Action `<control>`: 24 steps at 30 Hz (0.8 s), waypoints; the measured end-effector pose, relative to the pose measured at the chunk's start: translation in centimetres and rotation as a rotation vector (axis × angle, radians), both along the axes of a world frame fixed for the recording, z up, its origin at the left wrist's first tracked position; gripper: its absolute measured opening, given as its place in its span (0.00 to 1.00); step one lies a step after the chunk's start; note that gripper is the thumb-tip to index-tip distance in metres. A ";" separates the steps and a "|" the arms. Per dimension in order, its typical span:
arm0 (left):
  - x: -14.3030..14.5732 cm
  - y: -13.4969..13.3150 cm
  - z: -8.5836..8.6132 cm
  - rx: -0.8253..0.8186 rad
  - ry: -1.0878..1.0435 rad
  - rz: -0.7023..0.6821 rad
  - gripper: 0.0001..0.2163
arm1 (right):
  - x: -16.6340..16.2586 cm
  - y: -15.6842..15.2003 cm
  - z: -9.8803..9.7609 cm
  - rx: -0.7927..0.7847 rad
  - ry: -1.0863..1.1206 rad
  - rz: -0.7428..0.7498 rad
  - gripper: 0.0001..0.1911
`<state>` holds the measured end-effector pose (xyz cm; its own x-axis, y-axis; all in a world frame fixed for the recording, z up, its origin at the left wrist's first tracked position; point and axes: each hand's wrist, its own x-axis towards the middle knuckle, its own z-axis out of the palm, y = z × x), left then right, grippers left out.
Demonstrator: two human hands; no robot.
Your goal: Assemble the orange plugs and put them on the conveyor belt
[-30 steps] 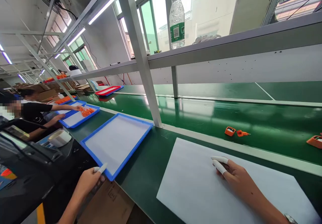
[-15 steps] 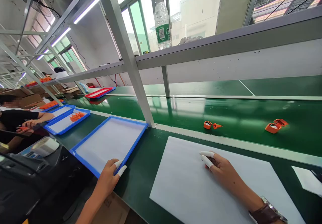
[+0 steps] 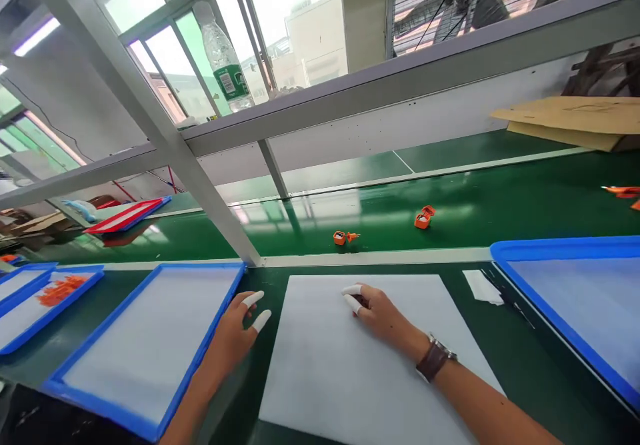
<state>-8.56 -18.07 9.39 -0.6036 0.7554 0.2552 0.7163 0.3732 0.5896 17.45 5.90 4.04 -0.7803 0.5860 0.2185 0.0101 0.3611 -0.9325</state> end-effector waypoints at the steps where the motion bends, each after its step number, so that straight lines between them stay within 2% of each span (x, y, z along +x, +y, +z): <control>1: 0.8 3.1 -0.5 -0.015 -0.015 -0.125 0.21 | 0.0 0.1 -0.1 -0.008 0.010 -0.003 0.13; 3: 2.2 9.5 -1.6 0.010 -0.059 -0.292 0.25 | -0.1 0.2 -0.3 -0.038 0.029 -0.011 0.13; 4: 2.6 12.7 -2.2 0.037 -0.093 -0.326 0.28 | -0.2 0.3 -0.4 -0.054 0.039 -0.015 0.13; 7: 3.0 21.0 -3.5 0.106 -0.143 -0.287 0.32 | -0.3 0.5 -0.4 -0.074 0.070 -0.009 0.12; 10: 2.5 26.7 -3.8 0.129 -0.175 -0.252 0.33 | -0.3 0.6 -0.4 -0.089 0.096 -0.006 0.11; 12: 2.2 28.8 -3.5 0.124 -0.211 -0.249 0.29 | -0.3 0.8 -0.5 -0.130 0.106 -0.007 0.10; 14: 2.4 29.6 -3.0 0.103 -0.259 -0.270 0.24 | -0.4 0.9 -0.6 -0.225 0.127 -0.006 0.08; 17: 3.9 28.4 -2.2 0.066 -0.337 -0.338 0.22 | -0.8 1.5 -0.6 -0.476 0.209 -0.007 0.05; 21: 7.0 23.5 -0.7 0.041 -0.420 -0.451 0.24 | -1.1 2.9 -0.3 -0.711 0.314 -0.065 0.13; 24: 8.7 19.2 0.2 0.066 -0.313 -0.503 0.20 | -0.9 3.6 0.0 -0.821 0.358 -0.069 0.22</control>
<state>0.10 1.14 9.64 -0.2293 0.9568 0.1789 0.5845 -0.0116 0.8113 16.50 9.49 4.00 -0.7036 0.7075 -0.0667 -0.3335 -0.4116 -0.8482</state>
